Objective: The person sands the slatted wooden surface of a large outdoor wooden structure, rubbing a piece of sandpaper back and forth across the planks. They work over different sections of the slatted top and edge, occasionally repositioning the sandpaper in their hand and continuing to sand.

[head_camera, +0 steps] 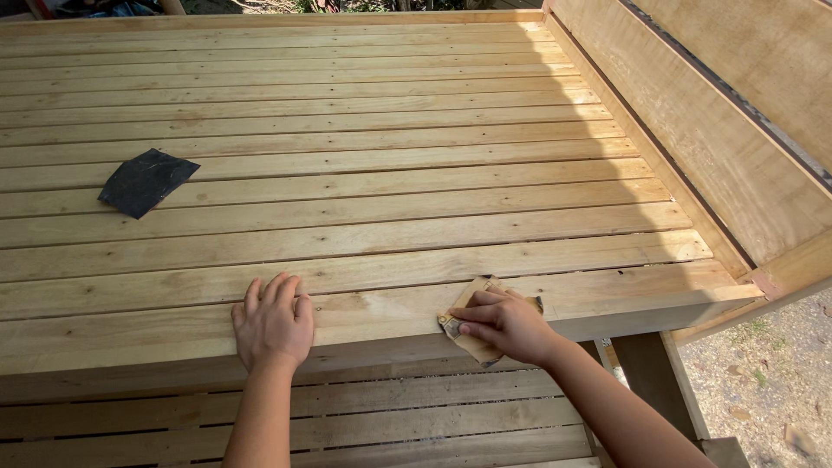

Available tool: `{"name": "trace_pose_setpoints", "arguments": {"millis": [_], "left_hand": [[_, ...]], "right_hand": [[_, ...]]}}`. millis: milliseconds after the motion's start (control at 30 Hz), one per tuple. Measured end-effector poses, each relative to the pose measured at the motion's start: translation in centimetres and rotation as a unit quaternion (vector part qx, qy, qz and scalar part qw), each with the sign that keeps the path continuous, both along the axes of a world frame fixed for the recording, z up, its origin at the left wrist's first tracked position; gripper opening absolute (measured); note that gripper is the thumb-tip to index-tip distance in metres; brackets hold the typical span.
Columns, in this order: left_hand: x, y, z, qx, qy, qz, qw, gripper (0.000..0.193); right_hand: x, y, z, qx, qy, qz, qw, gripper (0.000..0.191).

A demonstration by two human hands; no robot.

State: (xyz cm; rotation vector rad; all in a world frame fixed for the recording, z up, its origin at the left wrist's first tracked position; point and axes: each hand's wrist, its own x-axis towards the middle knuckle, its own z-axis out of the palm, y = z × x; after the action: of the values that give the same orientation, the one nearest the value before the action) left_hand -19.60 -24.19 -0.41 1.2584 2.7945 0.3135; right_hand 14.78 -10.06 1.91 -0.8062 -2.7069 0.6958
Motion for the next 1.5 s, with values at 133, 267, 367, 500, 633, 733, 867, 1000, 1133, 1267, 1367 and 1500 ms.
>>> {"name": "trace_pose_setpoints", "arguments": {"millis": [133,267,367,500,633,733,867,1000,1133,1267,1367,1500], "left_hand": [[0.3,0.2,0.5,-0.035,0.007,0.001,0.999,0.053],[0.5,0.4,0.9,-0.053,-0.007,0.004,0.999,0.054],[0.5,0.4,0.9,-0.047,-0.009,0.004,0.999,0.053],[0.4,0.2,0.6,-0.018,-0.001,0.0,1.0,0.053],[0.2,0.1,0.4,-0.002,-0.006,0.005,1.0,0.052],[0.1,0.1,0.5,-0.009,-0.012,0.006,1.0,0.051],[0.2,0.1,0.8,-0.021,-0.006,-0.005,1.0,0.051],[0.6,0.3,1.1,-0.028,-0.009,-0.005,1.0,0.052],[0.7,0.5,1.1,-0.046,-0.011,-0.004,0.999,0.054],[0.4,0.5,0.8,-0.035,-0.017,-0.004,0.999,0.056],[0.4,0.4,0.7,-0.014,-0.03,-0.007,0.999,0.057],[0.3,0.3,0.8,-0.016,-0.045,-0.008,0.999,0.056]], "right_hand": [[11.7,4.2,2.2,-0.051,-0.079,-0.121,0.988,0.043],[10.2,1.6,2.1,0.121,-0.23,-0.026,0.965,0.109],[2.2,-1.8,1.4,0.116,-0.298,0.063,0.945,0.12],[-10.5,-6.4,-0.2,0.191,-0.205,0.16,0.947,0.099],[-14.2,-8.0,-0.4,0.208,-0.144,0.174,0.952,0.089],[-9.0,-5.7,0.4,0.14,-0.235,0.134,0.953,0.089],[2.8,-0.3,2.0,0.143,-0.321,0.024,0.936,0.08],[10.3,2.9,4.2,0.157,-0.441,-0.024,0.883,0.093],[3.6,0.1,3.7,0.141,-0.38,0.033,0.914,0.085],[-10.6,-5.4,1.5,0.16,-0.27,0.167,0.935,0.085],[-16.5,-8.2,1.2,0.159,-0.224,0.205,0.94,0.086],[-14.1,-7.1,2.0,0.12,-0.194,0.185,0.956,0.073]]}}
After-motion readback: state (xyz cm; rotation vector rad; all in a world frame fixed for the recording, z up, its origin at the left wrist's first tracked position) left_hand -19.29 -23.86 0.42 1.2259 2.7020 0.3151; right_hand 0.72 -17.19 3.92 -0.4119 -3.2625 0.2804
